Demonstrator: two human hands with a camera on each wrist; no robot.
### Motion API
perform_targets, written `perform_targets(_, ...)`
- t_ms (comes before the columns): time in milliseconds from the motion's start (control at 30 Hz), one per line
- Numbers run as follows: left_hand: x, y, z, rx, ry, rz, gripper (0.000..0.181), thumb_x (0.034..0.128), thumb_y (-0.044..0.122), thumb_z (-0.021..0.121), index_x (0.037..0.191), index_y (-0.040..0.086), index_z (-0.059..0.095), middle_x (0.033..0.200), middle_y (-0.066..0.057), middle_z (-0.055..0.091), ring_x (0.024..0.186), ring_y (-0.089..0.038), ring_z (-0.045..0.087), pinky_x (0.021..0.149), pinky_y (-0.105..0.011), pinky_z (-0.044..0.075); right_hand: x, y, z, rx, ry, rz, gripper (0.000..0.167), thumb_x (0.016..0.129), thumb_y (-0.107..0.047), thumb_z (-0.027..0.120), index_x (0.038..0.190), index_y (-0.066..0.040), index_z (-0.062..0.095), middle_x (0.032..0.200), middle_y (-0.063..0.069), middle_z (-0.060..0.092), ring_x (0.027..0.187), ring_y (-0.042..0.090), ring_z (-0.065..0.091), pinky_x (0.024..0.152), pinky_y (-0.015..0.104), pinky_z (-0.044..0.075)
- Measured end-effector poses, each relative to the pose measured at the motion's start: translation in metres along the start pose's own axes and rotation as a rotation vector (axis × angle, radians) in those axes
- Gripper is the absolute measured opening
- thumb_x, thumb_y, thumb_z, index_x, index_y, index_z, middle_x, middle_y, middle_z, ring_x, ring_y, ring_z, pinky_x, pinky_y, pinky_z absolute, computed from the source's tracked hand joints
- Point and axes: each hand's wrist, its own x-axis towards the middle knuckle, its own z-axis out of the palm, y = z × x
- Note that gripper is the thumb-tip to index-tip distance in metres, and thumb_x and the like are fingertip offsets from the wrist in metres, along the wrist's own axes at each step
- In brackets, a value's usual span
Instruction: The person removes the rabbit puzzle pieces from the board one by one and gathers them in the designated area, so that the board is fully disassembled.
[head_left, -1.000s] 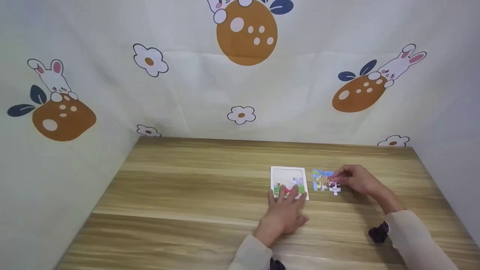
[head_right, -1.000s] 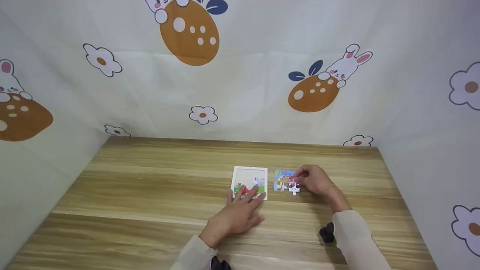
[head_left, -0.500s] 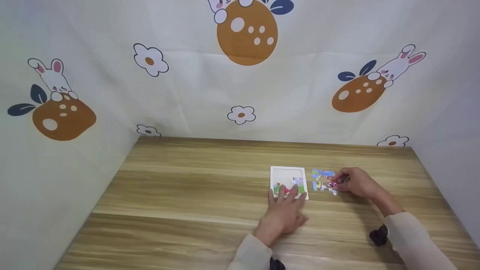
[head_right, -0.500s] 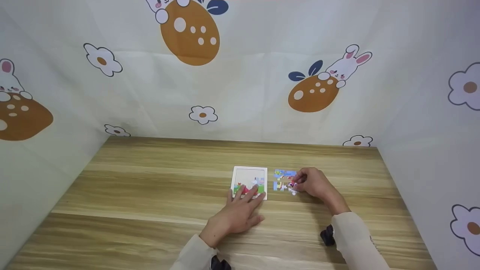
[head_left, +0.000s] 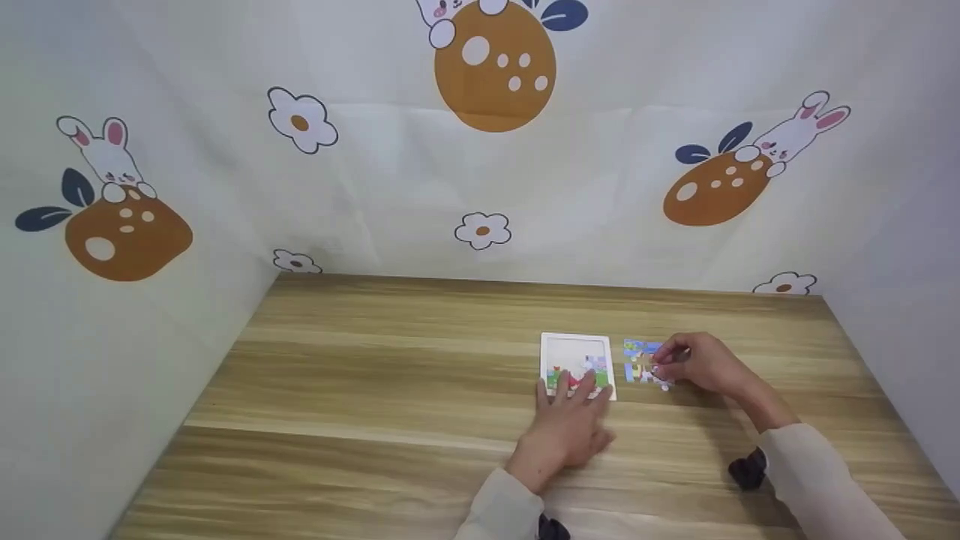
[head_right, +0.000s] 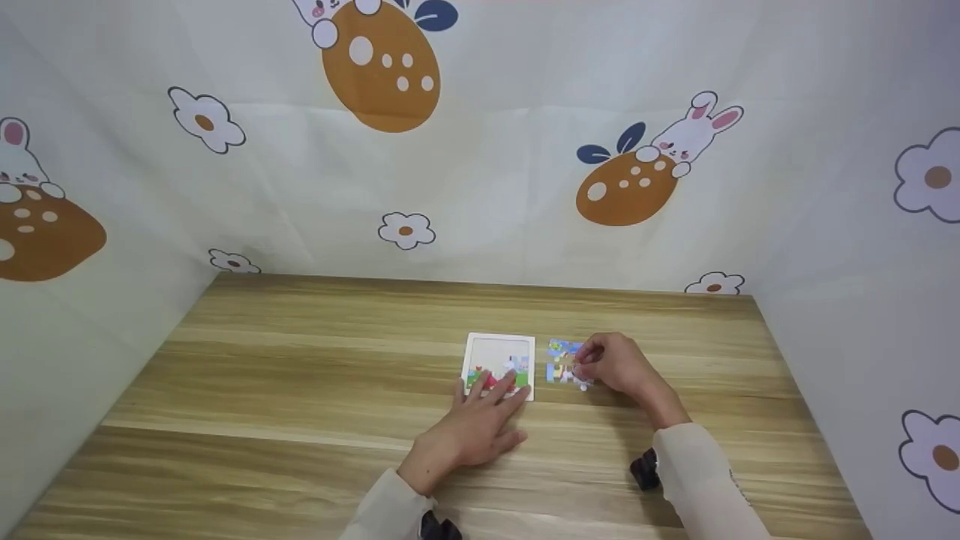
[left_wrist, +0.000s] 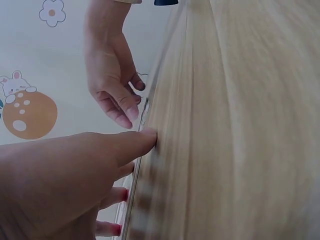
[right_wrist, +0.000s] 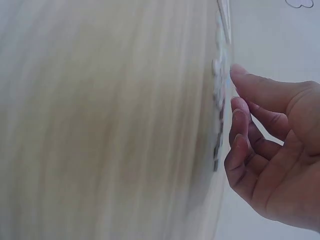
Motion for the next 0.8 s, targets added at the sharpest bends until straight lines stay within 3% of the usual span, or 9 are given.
perform_targets(333, -0.005, 0.006, -0.006, 0.070, 0.006, 0.003, 0.064, 0.0981, 0.055, 0.052, 0.156, 0.039, 0.031, 0.168, 0.009, 0.022, 0.156, -0.033, 0.020, 0.121, -0.063, 0.023, 0.013, -0.029, 0.013, 0.040, -0.019, -0.047, 0.016, 0.091, -0.010, 0.072, 0.102, 0.001, 0.070, 0.091, 0.010, 0.069, 0.074, 0.015, 0.063, 0.062, 0.025, 0.054)
perform_targets(567, -0.009, 0.006, -0.013, 0.065, -0.060, 0.019, 0.063, 0.0973, 0.055, 0.054, 0.155, 0.040, 0.033, 0.167, 0.011, 0.024, 0.156, -0.032, 0.017, 0.120, -0.065, 0.024, 0.020, -0.041, 0.028, 0.083, -0.025, -0.061, 0.019, 0.092, -0.011, 0.071, 0.106, 0.000, 0.070, 0.101, 0.014, 0.069, 0.075, 0.017, 0.064, 0.061, 0.027, 0.053)
perform_targets(800, -0.011, 0.002, -0.015, 0.044, -0.080, 0.051, 0.060, 0.0976, 0.051, 0.056, 0.153, 0.038, 0.038, 0.165, 0.011, 0.028, 0.156, -0.030, 0.018, 0.120, -0.062, 0.026, 0.027, -0.049, 0.043, 0.019, 0.004, -0.081, 0.020, 0.087, -0.012, 0.077, 0.104, -0.003, 0.073, 0.106, 0.014, 0.067, 0.088, 0.019, 0.060, 0.075, 0.027, 0.049)
